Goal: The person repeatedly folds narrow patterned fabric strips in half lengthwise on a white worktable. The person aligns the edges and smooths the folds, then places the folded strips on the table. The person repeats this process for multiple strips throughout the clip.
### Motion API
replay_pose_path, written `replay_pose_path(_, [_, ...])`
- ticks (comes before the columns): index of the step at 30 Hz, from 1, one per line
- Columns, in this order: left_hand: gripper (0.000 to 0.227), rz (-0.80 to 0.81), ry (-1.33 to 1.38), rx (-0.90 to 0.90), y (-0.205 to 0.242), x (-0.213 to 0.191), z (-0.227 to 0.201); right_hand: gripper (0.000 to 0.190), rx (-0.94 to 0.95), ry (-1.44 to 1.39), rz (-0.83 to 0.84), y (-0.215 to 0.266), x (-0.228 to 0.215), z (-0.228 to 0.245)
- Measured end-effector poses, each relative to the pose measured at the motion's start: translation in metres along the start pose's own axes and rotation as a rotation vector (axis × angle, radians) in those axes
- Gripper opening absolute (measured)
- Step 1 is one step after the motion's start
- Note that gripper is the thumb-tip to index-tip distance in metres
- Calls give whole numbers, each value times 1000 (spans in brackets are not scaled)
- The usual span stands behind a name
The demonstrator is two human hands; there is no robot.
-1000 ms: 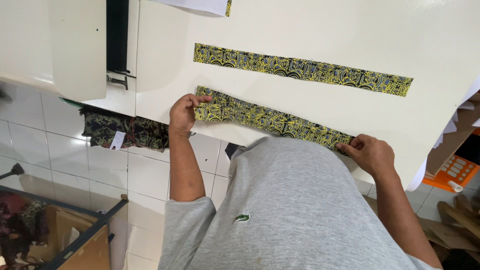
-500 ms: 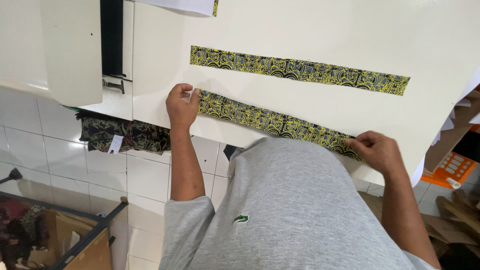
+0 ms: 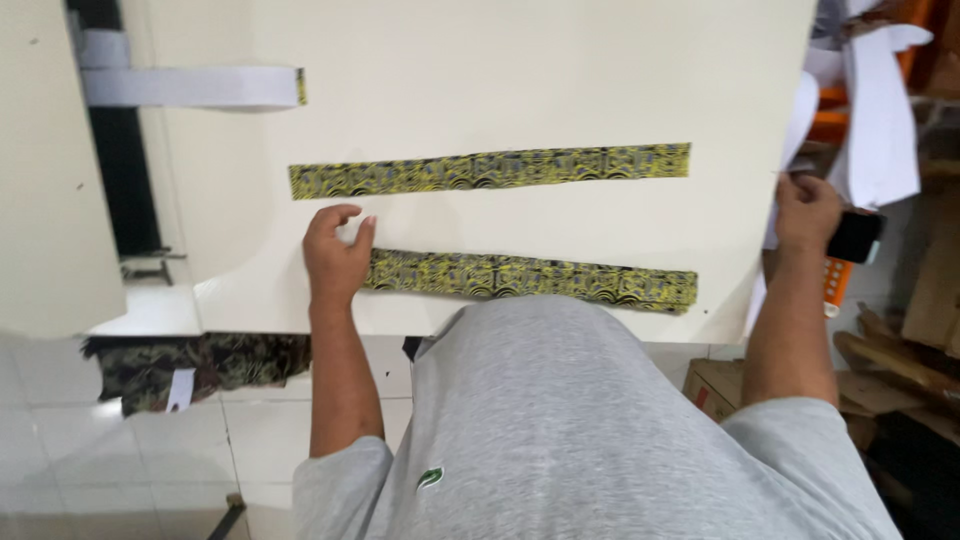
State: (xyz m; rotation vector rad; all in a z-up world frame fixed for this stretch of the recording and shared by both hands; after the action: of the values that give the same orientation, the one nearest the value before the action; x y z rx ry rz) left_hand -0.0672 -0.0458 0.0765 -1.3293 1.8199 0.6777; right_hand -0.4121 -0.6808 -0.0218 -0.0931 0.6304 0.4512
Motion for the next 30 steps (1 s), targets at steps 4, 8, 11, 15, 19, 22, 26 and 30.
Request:
replay_pose_path(4, [22,46,-50,-49,4,6,-4,29,3,-53,-37,2,7,-7])
replay_pose_path(8, [23,78,-63,-76,9,7,-5,34,-79,-121,-26,-7,14,-4])
replay_pose_path(11, [23,74,-66,-82,12,6,-7,24,18,-74,17,-10,13,-6])
replay_pose_path(15, [22,74,-39,-94,14,6,-9,24,56,-275,107,-11,13,0])
replay_pose_path(19, [23,77,-59,-97,14,11,-11,21,78,-340,147,-8,17,1])
replay_pose_path(22, [23,90,-13,-97,13,18,-12,25,117,-244,135,-14,10,4])
replay_pose_path(26, [24,64,-22,-80,16,17,-6,21,58,-200,193,-11,-3,14])
replay_pose_path(30, [24,48,-1,-67,16,14,-11,4,-95,-590,128,-18,-30,23])
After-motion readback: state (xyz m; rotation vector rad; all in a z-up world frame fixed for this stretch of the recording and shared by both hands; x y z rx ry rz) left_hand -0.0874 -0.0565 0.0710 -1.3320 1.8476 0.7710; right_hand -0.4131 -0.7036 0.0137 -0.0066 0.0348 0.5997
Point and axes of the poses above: each hand's wrist, its own y-axis away from the middle knuckle, its own x-axis out of the palm, z = x × y, the point moved 4 cm from there along -y, towards the middle knuckle, and after that the axes turned 15 degrees about -y, right-handed, at the moved point
